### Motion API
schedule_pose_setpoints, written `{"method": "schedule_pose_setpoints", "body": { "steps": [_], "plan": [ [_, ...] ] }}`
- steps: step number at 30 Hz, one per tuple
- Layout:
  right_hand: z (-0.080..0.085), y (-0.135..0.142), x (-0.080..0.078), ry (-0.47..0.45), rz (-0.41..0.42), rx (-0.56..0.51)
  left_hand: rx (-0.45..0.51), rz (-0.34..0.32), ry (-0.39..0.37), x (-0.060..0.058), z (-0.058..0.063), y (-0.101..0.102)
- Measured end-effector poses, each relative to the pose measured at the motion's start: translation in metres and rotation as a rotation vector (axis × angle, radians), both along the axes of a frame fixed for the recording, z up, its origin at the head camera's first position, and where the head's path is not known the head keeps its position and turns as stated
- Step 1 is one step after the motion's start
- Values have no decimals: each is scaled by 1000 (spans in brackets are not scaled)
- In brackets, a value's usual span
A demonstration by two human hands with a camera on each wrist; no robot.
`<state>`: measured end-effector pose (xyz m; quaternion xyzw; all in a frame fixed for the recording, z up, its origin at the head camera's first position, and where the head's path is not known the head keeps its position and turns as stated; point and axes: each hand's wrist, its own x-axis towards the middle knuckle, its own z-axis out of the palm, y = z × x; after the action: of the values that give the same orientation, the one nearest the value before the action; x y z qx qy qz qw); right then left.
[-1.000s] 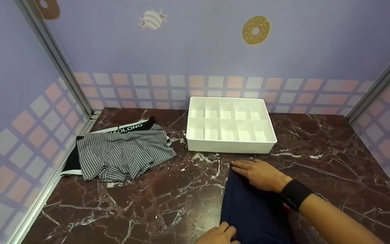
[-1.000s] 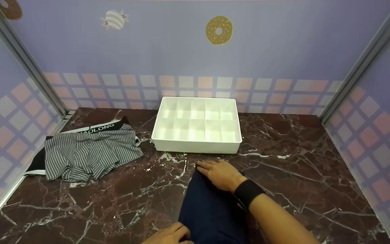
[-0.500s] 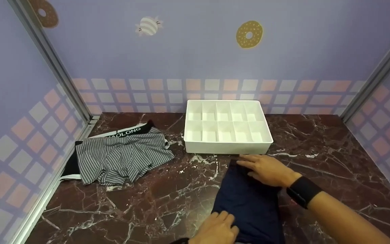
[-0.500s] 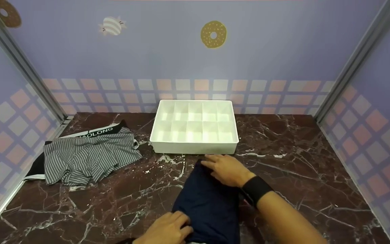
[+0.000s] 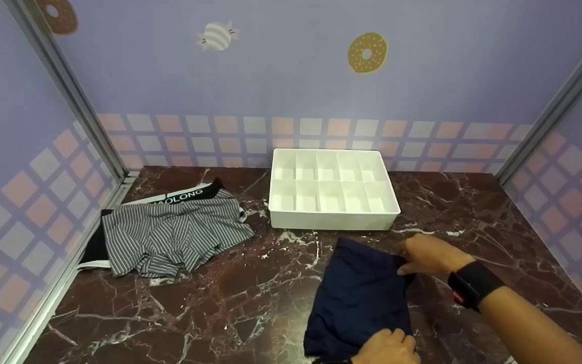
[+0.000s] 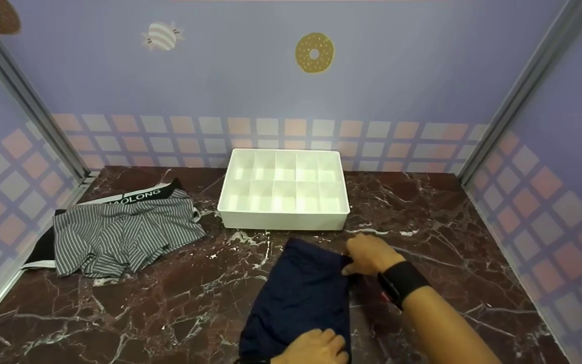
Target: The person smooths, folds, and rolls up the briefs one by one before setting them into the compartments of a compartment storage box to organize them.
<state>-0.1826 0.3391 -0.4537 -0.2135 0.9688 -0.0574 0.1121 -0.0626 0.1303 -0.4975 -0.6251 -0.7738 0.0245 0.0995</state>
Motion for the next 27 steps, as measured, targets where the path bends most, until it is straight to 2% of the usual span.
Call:
{"method": "schedule_pose_setpoints", "body": {
  "steps": [4,5,9,12,16,19,23,27],
  "plan": [
    [-10,0,1,1,58,-22,-76,-11,-3,4,-5,8],
    [-12,0,1,12,69,-24,-98,-9,-29,5,-6,9],
    [-18,2,1,63,91,-46,-142,-5,-222,6,-4,13],
    [-22,4,-1,106,107,-59,-137,-2,-373,7,-2,13],
    [-26,7,-4,140,124,-78,-157,20,-479,7,0,11],
    [-26,8,-4,134,128,-87,-199,64,-557,7,3,11],
    [-21,10,-1,67,105,-96,-236,134,-670,6,8,11],
    [-16,9,0,-1,114,-102,-266,158,-724,5,13,10]
  ]
}}
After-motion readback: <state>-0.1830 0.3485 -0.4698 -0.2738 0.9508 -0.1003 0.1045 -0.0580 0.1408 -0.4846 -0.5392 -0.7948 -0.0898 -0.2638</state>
